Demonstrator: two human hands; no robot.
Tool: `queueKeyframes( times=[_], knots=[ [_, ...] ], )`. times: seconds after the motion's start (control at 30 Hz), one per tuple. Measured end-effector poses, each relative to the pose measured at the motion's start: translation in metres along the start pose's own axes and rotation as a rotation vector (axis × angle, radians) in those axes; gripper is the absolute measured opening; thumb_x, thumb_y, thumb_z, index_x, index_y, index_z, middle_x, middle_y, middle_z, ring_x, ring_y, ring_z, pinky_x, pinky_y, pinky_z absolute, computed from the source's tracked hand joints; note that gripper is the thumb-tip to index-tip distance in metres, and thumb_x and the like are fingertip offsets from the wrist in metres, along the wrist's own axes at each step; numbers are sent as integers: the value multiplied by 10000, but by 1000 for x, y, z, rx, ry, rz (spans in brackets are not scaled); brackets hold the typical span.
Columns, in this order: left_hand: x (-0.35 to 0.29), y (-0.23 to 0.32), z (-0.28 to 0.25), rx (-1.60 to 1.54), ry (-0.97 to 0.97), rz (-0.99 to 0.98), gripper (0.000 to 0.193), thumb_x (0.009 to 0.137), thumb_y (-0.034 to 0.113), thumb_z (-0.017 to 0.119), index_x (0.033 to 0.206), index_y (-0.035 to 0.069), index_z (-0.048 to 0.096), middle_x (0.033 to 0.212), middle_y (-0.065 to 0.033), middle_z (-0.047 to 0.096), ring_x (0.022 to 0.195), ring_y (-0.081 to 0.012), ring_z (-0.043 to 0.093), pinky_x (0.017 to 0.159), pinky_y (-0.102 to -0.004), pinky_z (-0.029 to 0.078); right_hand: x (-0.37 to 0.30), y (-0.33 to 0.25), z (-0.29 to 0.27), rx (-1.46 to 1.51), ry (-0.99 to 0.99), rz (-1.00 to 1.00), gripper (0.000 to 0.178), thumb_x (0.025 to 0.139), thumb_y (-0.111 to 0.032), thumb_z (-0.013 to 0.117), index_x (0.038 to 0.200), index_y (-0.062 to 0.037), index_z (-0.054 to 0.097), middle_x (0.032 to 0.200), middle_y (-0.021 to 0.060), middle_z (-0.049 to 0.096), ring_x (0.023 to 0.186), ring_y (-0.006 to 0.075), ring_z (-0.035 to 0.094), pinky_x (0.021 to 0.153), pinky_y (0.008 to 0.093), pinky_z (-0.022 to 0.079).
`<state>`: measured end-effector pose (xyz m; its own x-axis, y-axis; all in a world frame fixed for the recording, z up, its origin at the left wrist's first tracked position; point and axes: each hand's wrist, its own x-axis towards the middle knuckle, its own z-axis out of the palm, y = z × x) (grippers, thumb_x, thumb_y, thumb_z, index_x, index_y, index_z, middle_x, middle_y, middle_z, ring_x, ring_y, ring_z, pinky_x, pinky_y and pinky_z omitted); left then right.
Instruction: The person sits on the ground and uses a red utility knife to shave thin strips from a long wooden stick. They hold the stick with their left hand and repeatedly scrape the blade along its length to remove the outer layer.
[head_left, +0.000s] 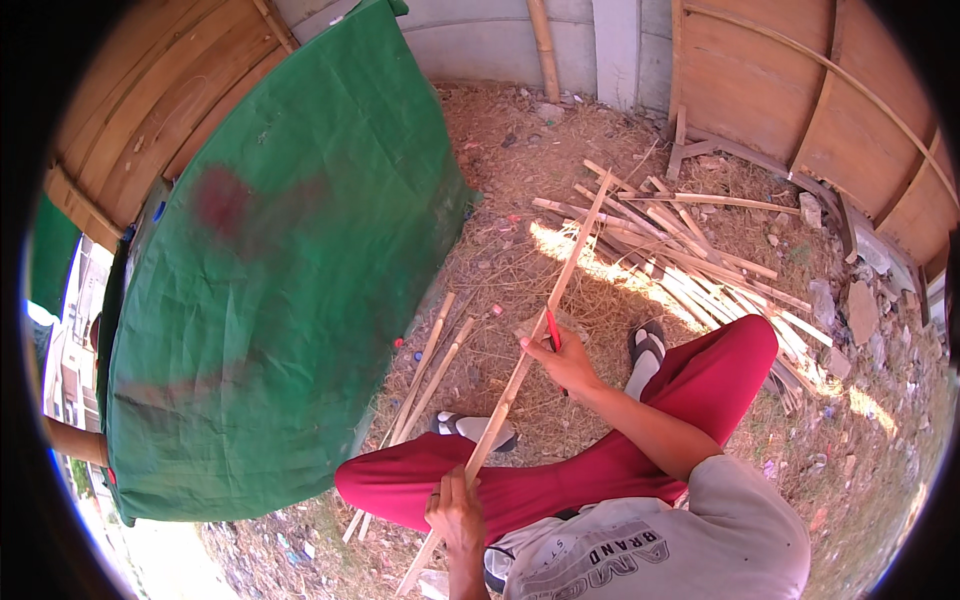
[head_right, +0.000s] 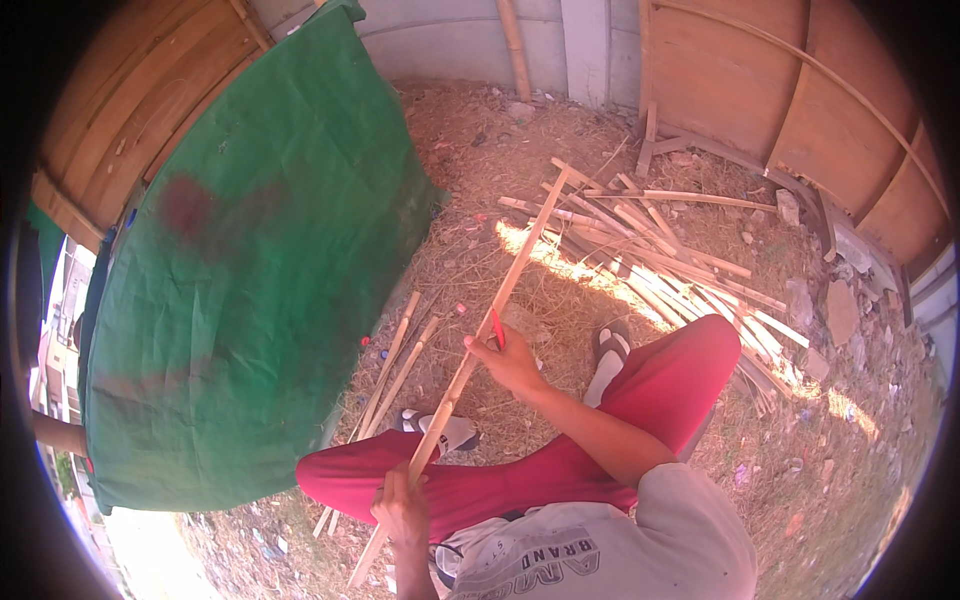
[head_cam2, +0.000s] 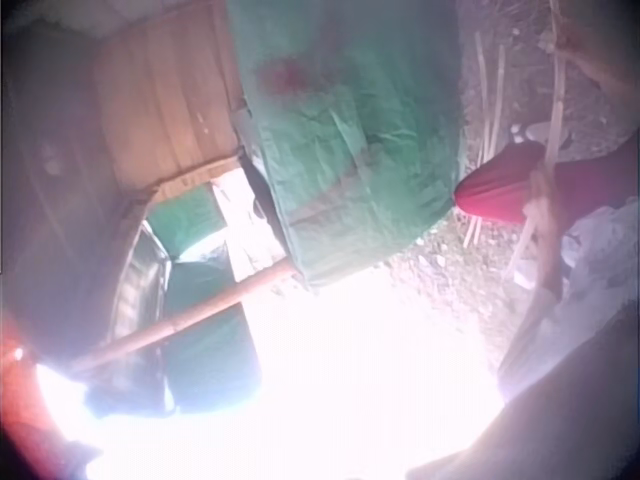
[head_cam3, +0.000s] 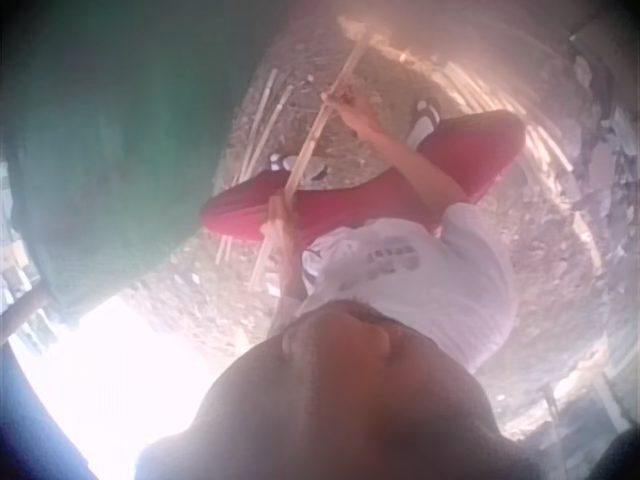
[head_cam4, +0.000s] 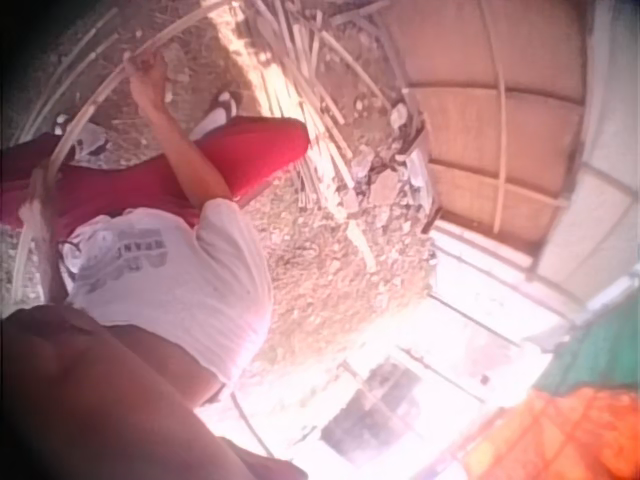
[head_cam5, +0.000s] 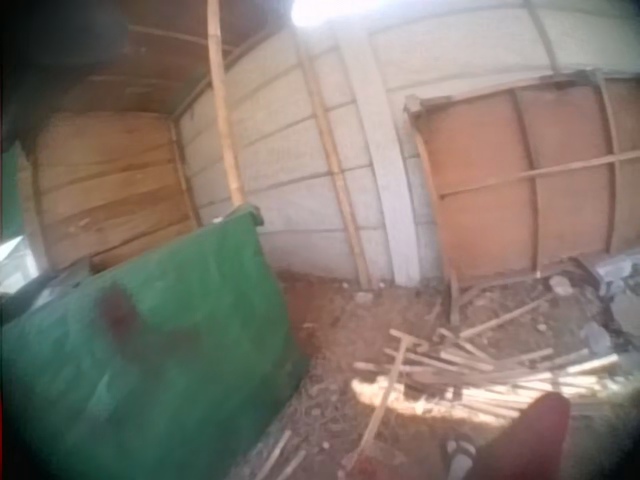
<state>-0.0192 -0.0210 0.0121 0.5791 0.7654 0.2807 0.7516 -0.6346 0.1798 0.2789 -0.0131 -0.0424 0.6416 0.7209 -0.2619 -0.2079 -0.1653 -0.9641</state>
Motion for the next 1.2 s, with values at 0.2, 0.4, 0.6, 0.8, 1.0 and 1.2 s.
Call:
queueKeyframes(
  times=[0.2, 0.4, 0.6, 0.8, 1.0, 1.2],
  knots=[
    [-4, -6, 0, -30, -29, -38, 427, 725, 161, 864, 1095, 91, 663, 887, -71, 702, 713, -289, 688, 614, -404, 525, -5, -16, -4, -34, -3, 71, 387, 914, -387, 796, 903, -14, 693, 664, -48, 471, 615, 75, 422, 554, 305, 332],
    [-1, -2, -5, 1, -265, -66, 463, 761, 196, 856, 1137, 114, 598, 874, -112, 704, 722, -352, 701, 590, -460, 526, 5, 4, -7, 21, 16, -5, 247, 929, -242, 759, 991, -8, 709, 733, 17, 646, 574, 77, 474, 525, 305, 375],
    [-7, -13, -1, -89, -403, -219, 488, 753, 265, 877, 1139, 124, 612, 859, -149, 736, 755, -400, 711, 632, -502, 530, 0, -11, -14, 330, -277, 88, 388, 981, -121, 650, 1345, -4, 591, 1090, 151, 756, 524, 19, 425, 483, 207, 378],
    [-7, -9, -1, -63, -157, -213, 460, 712, 266, 915, 1053, 73, 674, 813, -167, 729, 722, -385, 714, 601, -471, 532, 5, -20, -30, 525, -557, -1, 521, 1011, -80, 598, 1506, -30, 444, 1321, 188, 663, 516, 6, 397, 487, 186, 369],
    [-5, -11, 0, -120, 34, -224, 398, 710, 173, 912, 1010, 62, 673, 833, -153, 730, 723, -376, 708, 614, -467, 538, 5, -20, -33, 576, -620, -39, 536, 1025, -97, 592, 1529, -45, 418, 1361, 200, 639, 513, 4, 397, 510, 184, 376],
    [0, -8, -2, -180, 22, -186, 355, 767, 137, 864, 1054, 59, 670, 911, -155, 725, 789, -389, 708, 640, -469, 551, 5, -17, -33, 604, -626, -34, 532, 1047, -117, 560, 1548, -49, 394, 1402, 205, 609, 512, 3, 396, 506, 185, 369]
  ],
)
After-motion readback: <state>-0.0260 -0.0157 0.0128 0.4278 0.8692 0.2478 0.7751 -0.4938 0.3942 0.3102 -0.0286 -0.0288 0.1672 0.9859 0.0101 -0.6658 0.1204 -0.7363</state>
